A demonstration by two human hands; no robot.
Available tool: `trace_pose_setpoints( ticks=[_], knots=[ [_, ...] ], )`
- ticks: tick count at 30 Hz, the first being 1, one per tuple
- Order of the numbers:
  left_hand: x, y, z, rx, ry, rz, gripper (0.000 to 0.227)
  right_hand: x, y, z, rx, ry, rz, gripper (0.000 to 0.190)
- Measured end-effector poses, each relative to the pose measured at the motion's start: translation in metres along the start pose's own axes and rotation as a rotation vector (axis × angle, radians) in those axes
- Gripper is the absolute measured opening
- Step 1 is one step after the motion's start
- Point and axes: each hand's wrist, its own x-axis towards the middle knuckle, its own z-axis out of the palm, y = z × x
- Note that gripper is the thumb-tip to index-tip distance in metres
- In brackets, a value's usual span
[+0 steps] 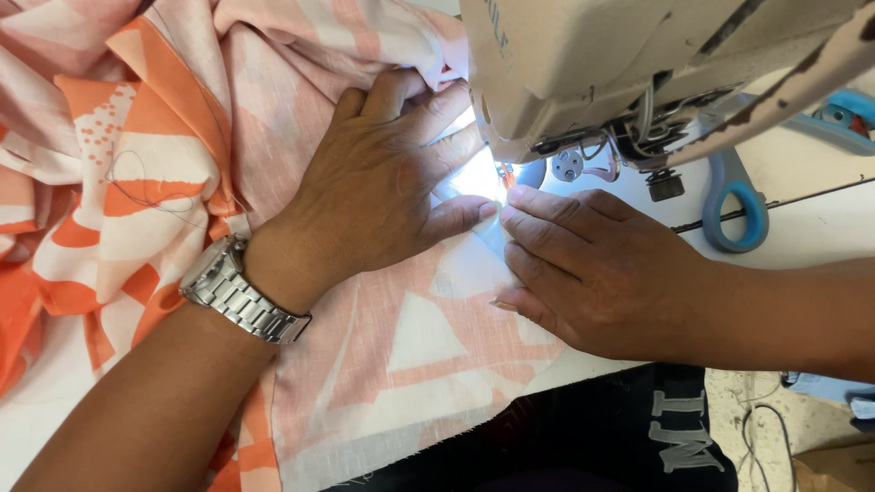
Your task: Sewing fabric using an industrial sewing machine and trimming threads with scissors
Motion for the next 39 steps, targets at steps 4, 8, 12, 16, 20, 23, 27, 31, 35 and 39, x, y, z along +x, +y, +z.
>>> trace_pose_setpoints(
  ticks=[4, 8, 12, 16, 20, 23, 27, 31, 35, 39],
  knots=[
    [-0.0018, -0.0019, 0.0006, 0.009, 0.032, 0.014, 0.049, 0.001, -0.0011, -0.0012, 0.01, -0.022, 0.008, 0.04],
    [-0.0025, -0.0028, 0.0015, 0.047, 0.043, 0.035, 0.051, 0.0019, -0.0019, -0.001, 0.023, -0.012, 0.022, 0.039],
    [-0.0007, -0.0011, 0.0002, -0.009, 0.023, 0.016, 0.05, -0.0003, -0.0018, 0.0012, 0.009, -0.013, 0.024, 0.039],
    [-0.0015, -0.0005, 0.0006, -0.01, 0.021, 0.014, 0.049, -0.0017, -0.0028, 0.0016, -0.006, -0.013, 0.03, 0.039],
    [-0.0043, -0.0032, 0.0037, 0.053, 0.041, 0.036, 0.051, -0.0024, -0.0022, 0.0036, 0.046, -0.027, 0.028, 0.038],
    [-0.0066, -0.0046, 0.0069, 0.028, 0.047, 0.033, 0.052, -0.0022, -0.0026, 0.0033, 0.063, -0.031, 0.029, 0.038],
    [-0.0067, -0.0042, 0.0058, 0.05, 0.071, 0.044, 0.048, -0.0011, -0.0018, 0.004, 0.045, -0.035, 0.022, 0.037],
    [-0.0056, -0.0054, 0.0066, 0.071, 0.081, 0.051, 0.046, 0.0005, 0.0004, 0.0036, 0.038, -0.028, 0.026, 0.034],
    [-0.0067, -0.0063, 0.007, 0.084, 0.096, 0.051, 0.045, -0.0004, 0.0004, 0.0052, 0.066, -0.022, 0.034, 0.032],
    [-0.0057, -0.0063, 0.0064, 0.104, 0.091, 0.048, 0.046, 0.0003, 0.0011, 0.0042, 0.057, -0.023, 0.036, 0.032]
  ],
)
